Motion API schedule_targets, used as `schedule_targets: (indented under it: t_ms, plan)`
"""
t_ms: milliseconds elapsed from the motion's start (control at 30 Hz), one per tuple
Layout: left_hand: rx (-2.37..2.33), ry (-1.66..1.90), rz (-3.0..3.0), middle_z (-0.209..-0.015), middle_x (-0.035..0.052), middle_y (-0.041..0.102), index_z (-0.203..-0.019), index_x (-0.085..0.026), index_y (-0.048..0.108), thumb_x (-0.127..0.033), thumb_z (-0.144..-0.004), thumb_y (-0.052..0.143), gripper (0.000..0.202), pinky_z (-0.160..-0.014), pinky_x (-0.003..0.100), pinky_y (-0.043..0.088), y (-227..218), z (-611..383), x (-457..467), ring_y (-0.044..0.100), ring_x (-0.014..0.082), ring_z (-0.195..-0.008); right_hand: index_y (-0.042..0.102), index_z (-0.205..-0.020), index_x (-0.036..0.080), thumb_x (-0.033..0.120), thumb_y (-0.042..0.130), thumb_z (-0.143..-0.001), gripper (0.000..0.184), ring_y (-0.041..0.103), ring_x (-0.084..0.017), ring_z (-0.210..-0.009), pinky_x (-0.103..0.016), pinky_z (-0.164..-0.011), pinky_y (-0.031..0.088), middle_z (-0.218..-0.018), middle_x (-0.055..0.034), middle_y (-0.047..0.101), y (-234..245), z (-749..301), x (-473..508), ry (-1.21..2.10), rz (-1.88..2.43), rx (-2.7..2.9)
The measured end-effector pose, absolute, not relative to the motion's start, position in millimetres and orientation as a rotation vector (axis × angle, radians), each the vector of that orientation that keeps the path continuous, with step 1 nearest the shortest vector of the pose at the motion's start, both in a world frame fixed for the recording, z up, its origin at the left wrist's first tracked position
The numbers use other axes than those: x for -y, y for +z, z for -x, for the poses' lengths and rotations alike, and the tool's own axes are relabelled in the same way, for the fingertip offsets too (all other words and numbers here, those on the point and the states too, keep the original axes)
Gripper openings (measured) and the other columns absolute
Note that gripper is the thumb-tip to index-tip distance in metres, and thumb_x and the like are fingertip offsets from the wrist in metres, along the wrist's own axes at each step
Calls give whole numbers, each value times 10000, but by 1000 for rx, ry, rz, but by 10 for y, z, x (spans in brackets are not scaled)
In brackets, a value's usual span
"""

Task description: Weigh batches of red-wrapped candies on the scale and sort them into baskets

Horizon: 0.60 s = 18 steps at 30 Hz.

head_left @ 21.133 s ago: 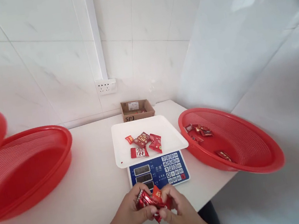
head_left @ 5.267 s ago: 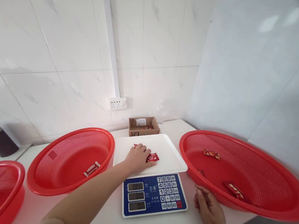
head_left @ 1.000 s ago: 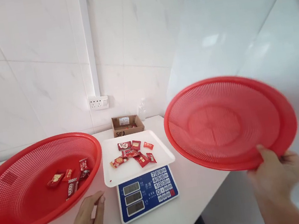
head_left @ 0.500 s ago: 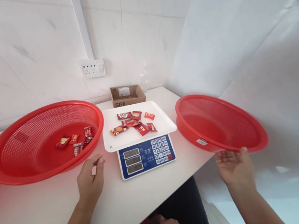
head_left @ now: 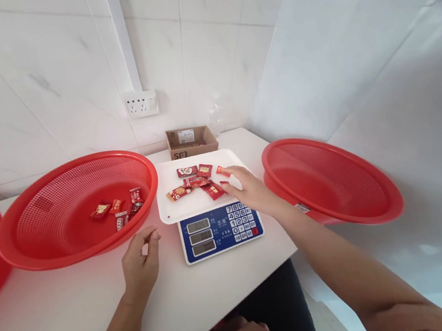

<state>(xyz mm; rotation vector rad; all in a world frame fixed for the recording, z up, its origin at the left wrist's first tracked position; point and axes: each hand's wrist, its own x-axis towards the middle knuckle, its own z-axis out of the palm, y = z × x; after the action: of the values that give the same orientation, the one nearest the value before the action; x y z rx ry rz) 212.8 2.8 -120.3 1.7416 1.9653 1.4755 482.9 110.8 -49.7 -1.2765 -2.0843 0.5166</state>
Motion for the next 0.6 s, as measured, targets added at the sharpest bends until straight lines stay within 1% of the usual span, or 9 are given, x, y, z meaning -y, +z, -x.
schedule_targets:
  t_ms: [67, 133, 233, 300, 367, 433, 467, 533, 600]
  plan:
    - [-1956, 1478, -1733, -779, 33, 699, -923, -184, 640, -389, -842, 484, 270, -567, 208, 483, -1198, -2123, -34, 655, 141, -730, 481, -1302, 210, 443, 484, -868, 492, 325, -246, -1338, -448, -1088, 274, -1400, -122, 426, -504, -4621, -1342, 500, 1308, 2220]
    - [-1951, 1484, -1712, -764, 35, 698, -918, -183, 640, -399, -833, 482, 280, -540, 206, 474, -1199, -2119, -40, 656, 144, -717, 435, -1361, 205, 519, 487, -851, 601, 230, -293, -1381, -499, -1096, 220, -1464, -142, 339, -510, -4403, -1519, 487, 1401, 2307]
    - [-1940, 1500, -1681, -747, 39, 697, -914, -182, 641, -414, -822, 484, 295, -509, 205, 465, -1206, -2120, -48, 659, 152, -703, 376, -1411, 291, 644, 463, -811, 701, 138, -352, -1400, -588, -1083, 134, -1525, -103, 238, -496, -4117, -1683, 491, 1474, 2411]
    - [-1924, 1499, -1675, -745, 43, 697, -913, -180, 643, -420, -819, 485, 303, -483, 202, 455, -1207, -2122, -49, 662, 157, -700, 369, -1412, 338, 688, 438, -795, 713, 114, -376, -1400, -631, -1067, 86, -1536, -74, 222, -481, -3983, -1734, 509, 1420, 2521]
    - [-1908, 1492, -1676, -744, 46, 697, -913, -180, 646, -425, -814, 487, 308, -458, 198, 445, -1202, -2125, -47, 663, 161, -696, 418, -1387, 335, 697, 443, -783, 705, 132, -383, -1393, -643, -1059, 70, -1524, -70, 260, -467, -3904, -1744, 515, 1312, 2654]
    - [-1901, 1486, -1673, -744, 48, 696, -913, -181, 647, -424, -813, 489, 307, -447, 197, 441, -1194, -2126, -43, 663, 162, -689, 510, -1321, 319, 650, 501, -776, 638, 196, -365, -1378, -617, -1069, 96, -1489, -67, 338, -447, -3887, -1719, 491, 1148, 2773]
    - [-1899, 1487, -1671, -743, 47, 696, -910, -182, 646, -423, -813, 490, 304, -446, 197, 442, -1190, -2126, -41, 662, 162, -684, 559, -1271, 316, 596, 541, -775, 570, 232, -349, -1366, -595, -1074, 120, -1464, -58, 382, -431, -3904, -1698, 477, 1059, 2821]
    - [-1894, 1489, -1670, -739, 46, 695, -905, -184, 647, -422, -816, 490, 299, -445, 196, 442, -1186, -2127, -38, 660, 160, -676, 636, -1165, 319, 435, 614, -759, 423, 276, -322, -1349, -559, -1073, 172, -1412, -31, 454, -376, -3992, -1651, 470, 915, 2897]
    - [-1887, 1495, -1669, -734, 45, 693, -901, -187, 647, -423, -817, 490, 295, -439, 194, 441, -1188, -2128, -38, 660, 160, -676, 663, -1118, 312, 282, 629, -725, 395, 282, -301, -1351, -531, -1071, 210, -1389, -19, 480, -292, -4145, -1618, 501, 860, 2934]
